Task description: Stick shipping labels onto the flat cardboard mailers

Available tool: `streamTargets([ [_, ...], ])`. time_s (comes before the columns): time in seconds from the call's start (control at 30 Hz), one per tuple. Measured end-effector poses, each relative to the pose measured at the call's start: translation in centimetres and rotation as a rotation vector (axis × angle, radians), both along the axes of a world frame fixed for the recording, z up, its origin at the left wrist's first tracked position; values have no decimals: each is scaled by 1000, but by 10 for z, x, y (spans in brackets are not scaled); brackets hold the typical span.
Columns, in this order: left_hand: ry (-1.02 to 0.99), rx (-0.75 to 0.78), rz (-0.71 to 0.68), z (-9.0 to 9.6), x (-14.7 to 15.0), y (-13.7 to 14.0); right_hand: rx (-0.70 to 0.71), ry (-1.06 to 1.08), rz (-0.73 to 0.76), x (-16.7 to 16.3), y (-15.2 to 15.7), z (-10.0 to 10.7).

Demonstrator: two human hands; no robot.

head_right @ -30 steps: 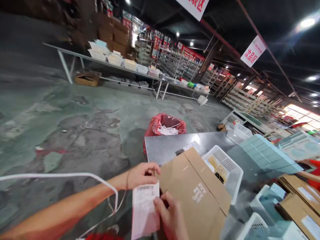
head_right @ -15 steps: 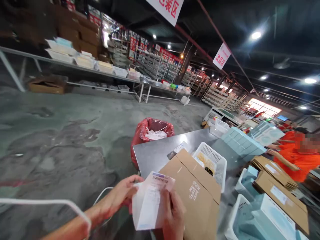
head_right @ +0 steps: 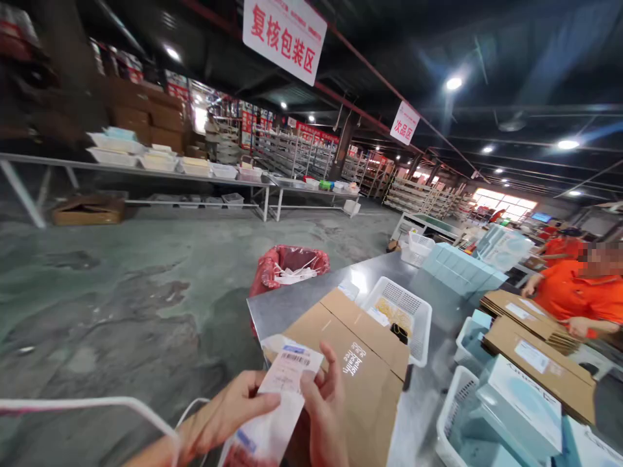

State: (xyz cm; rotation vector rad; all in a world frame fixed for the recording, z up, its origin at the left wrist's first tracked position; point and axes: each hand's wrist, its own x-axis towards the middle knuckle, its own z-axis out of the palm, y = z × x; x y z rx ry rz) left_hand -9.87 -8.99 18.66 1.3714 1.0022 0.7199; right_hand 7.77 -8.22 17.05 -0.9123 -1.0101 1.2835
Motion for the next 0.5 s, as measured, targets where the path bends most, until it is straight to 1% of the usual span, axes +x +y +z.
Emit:
streamTargets([
  [0.03,52,6,-59,-1,6,-3,-28,33,-14,11,1,5],
  [0.1,119,2,-178,-3,14,-8,-24,18,-87,29,3,16],
  [0.13,103,-1,-226,-3,18,-9,2,-5,-124,36,4,21],
  [0.2,-21,7,-263,-1,26,-4,58,-42,-172,42,5,27],
  [0.27,-112,4,-190,1,37,7,110,-75,-145,42,5,32],
  [0.37,-44,-61,3,4,52,32,179,-165,-33,48,15,37],
  [0.4,-21,-83,40,6,55,41,204,-177,-41,58,23,39],
  [0.43,-21,-104,71,7,57,50,224,-175,-90,73,32,41],
  [0.47,-40,-115,94,7,59,60,233,-169,-189,94,43,40],
  [0.5,-66,-117,122,7,60,69,222,-186,-334,119,54,38],
])
